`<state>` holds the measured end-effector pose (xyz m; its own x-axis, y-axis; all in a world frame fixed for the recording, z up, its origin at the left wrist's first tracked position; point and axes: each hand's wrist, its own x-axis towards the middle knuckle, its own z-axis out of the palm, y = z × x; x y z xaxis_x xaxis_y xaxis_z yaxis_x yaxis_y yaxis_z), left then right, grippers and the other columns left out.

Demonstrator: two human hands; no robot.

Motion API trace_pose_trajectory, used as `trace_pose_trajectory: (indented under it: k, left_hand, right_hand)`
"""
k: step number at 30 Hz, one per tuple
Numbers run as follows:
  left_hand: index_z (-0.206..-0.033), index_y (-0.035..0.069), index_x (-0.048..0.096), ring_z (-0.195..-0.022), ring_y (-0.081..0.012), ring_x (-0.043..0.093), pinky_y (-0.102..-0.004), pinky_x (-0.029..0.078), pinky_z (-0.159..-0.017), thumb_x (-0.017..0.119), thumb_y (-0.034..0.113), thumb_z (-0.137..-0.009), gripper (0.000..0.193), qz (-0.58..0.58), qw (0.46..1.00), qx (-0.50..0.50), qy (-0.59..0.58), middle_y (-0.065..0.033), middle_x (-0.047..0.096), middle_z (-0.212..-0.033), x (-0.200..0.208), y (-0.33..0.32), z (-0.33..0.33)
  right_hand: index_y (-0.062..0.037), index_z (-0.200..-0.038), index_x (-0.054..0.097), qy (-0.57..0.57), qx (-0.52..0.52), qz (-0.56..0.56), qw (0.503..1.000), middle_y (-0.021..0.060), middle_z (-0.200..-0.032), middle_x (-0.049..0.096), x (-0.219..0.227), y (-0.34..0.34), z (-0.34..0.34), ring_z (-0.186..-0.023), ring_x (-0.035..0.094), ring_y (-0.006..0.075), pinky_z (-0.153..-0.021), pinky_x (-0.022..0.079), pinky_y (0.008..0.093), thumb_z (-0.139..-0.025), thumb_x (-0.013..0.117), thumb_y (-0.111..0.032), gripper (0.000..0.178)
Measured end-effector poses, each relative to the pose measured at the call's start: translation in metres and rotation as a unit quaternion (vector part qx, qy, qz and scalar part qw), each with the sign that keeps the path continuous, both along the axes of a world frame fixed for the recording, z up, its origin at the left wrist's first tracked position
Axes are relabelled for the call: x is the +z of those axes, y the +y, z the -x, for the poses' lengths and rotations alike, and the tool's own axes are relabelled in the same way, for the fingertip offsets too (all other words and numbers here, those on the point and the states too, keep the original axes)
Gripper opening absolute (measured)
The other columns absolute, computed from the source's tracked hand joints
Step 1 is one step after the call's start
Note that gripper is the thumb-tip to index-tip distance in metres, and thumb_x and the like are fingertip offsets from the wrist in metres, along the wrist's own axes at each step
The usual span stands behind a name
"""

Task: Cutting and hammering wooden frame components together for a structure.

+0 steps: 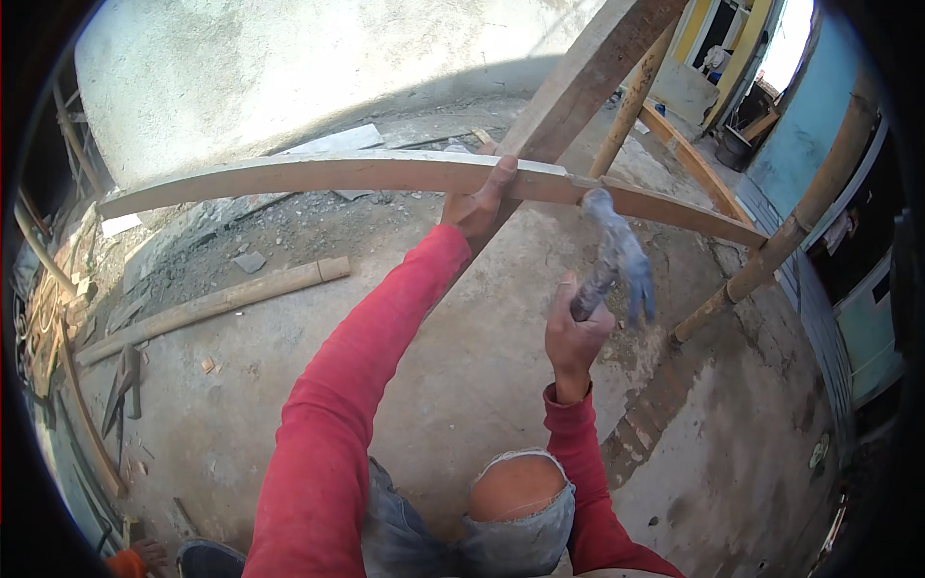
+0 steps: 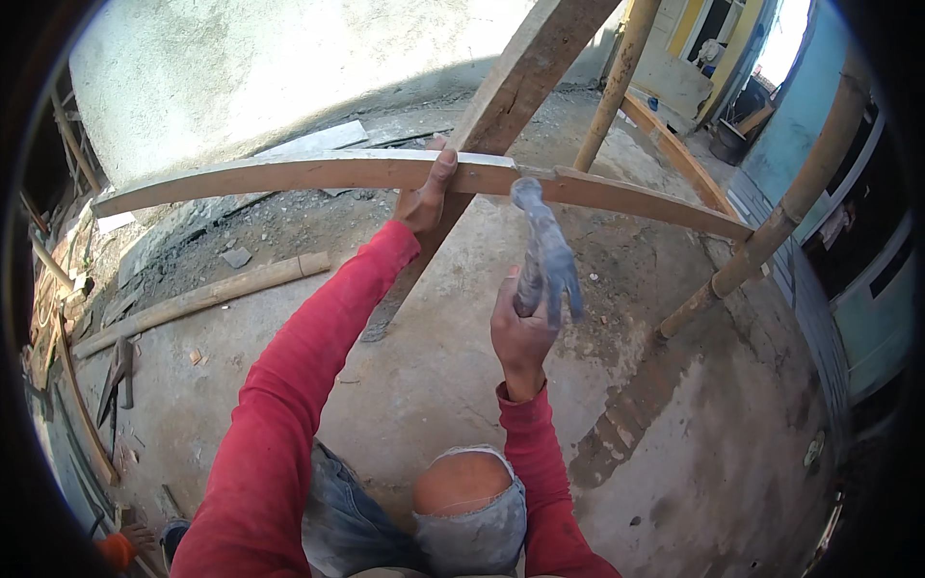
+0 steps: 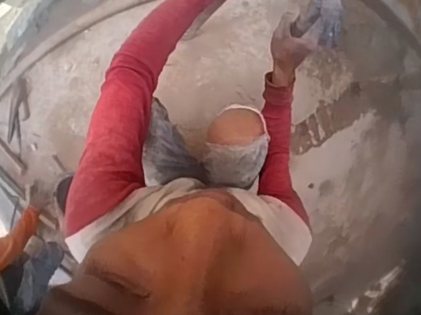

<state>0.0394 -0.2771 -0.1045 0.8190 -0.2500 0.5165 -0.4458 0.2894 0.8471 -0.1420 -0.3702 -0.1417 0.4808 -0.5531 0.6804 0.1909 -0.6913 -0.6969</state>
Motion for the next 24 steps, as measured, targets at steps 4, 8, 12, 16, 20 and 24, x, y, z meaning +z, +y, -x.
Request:
trace_pose_trajectory:
  k: [4,8,12,16,20,24]
  left_hand:
    - [-0.141,-0.011,0.038,-0.132,-0.0292,0.044,-0.0352,0.035,-0.109,0.063,0.061,-0.086,0.094,0.013,1.0,-0.027,0.006,-0.0253,0.044,-0.142,0.003,-0.012,-0.001]
    - [-0.142,-0.01,0.036,-0.132,-0.0276,0.045,-0.0348,0.034,-0.11,0.062,0.062,-0.086,0.095,0.019,0.992,-0.114,0.048,-0.0227,0.049,-0.139,0.02,0.003,0.011]
    - [-0.143,-0.01,0.035,-0.131,-0.0272,0.045,-0.0349,0.033,-0.11,0.062,0.063,-0.086,0.096,0.021,0.999,-0.037,0.024,-0.0225,0.049,-0.139,0.006,-0.012,0.005]
    - [-0.142,-0.01,0.037,-0.132,-0.0284,0.045,-0.0353,0.033,-0.11,0.062,0.062,-0.086,0.095,0.004,0.999,-0.034,0.025,-0.0234,0.048,-0.139,0.015,-0.013,0.01]
    - [-0.143,-0.008,0.037,-0.137,-0.031,0.038,-0.0367,0.028,-0.113,0.046,0.067,-0.092,0.092,-0.075,0.997,0.015,-0.023,-0.0241,0.041,-0.146,-0.005,0.0,-0.006]
    - [-0.141,-0.011,0.039,-0.126,-0.0286,0.05,-0.0351,0.037,-0.107,0.06,0.063,-0.087,0.094,-0.004,1.0,0.006,-0.022,-0.0225,0.053,-0.134,0.003,-0.02,0.001]
  right_hand:
    - [-0.011,-0.072,0.046,-0.434,0.224,-0.025,0.872,0.0023,-0.056,0.051,0.043,0.016,0.022,-0.04,0.041,0.013,-0.042,0.035,0.0303,-0.099,0.052,-0.014,0.027]
    - [-0.0117,-0.075,0.049,0.056,-0.005,0.086,0.995,0.0004,-0.055,0.046,-0.005,-0.002,-0.026,-0.042,0.04,0.0137,-0.044,0.035,0.0297,-0.1,0.053,-0.014,0.026]
    - [-0.0111,-0.072,0.048,-0.089,-0.007,0.072,0.993,0.0006,-0.054,0.046,0.017,0.012,0.01,-0.045,0.041,0.0112,-0.045,0.036,0.0293,-0.1,0.052,-0.013,0.028]
    - [-0.0084,-0.068,0.045,-0.338,0.196,0.074,0.918,0.002,-0.051,0.047,0.0,-0.009,-0.001,-0.044,0.042,0.0112,-0.046,0.035,0.0275,-0.099,0.049,-0.011,0.031]
    - [-0.0023,-0.066,0.048,0.047,-0.02,0.005,0.999,0.0125,-0.055,0.052,0.002,0.013,-0.009,-0.046,0.047,0.0224,-0.051,0.043,0.035,-0.09,0.056,-0.009,0.026]
    - [0.0007,-0.078,0.056,-0.336,0.212,-0.036,0.917,0.016,-0.058,0.051,0.007,-0.006,0.005,-0.049,0.053,0.0242,-0.052,0.043,0.0386,-0.088,0.061,-0.013,0.017]
